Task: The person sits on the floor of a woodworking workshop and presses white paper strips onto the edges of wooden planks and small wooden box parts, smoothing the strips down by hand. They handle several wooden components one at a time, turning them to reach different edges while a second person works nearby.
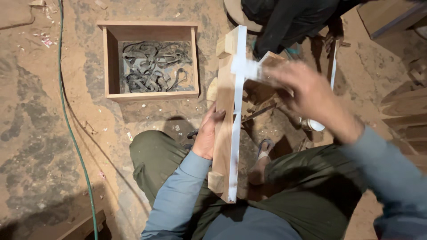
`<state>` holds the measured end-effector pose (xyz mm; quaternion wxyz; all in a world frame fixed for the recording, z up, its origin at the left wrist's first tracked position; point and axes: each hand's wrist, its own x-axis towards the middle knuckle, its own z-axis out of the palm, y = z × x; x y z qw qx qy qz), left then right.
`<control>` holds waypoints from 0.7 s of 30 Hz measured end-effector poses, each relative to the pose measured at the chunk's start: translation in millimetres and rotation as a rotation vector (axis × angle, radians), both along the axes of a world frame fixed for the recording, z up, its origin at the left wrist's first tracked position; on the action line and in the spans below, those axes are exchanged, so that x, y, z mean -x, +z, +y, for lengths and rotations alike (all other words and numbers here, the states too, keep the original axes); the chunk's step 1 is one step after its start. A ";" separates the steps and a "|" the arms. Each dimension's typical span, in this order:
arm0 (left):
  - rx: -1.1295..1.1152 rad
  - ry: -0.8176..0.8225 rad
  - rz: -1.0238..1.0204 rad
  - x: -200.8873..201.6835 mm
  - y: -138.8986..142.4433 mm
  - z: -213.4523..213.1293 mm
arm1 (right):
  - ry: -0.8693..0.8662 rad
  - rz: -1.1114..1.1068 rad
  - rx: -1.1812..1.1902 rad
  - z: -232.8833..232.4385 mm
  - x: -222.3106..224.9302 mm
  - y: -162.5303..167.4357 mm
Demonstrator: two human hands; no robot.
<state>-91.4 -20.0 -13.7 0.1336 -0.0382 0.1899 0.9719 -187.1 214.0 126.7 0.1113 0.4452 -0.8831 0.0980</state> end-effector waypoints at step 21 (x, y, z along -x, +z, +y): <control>-0.009 0.054 -0.012 2.9 -13.0 2.4 | 0.155 -0.350 0.077 17.1 -112.8 4.8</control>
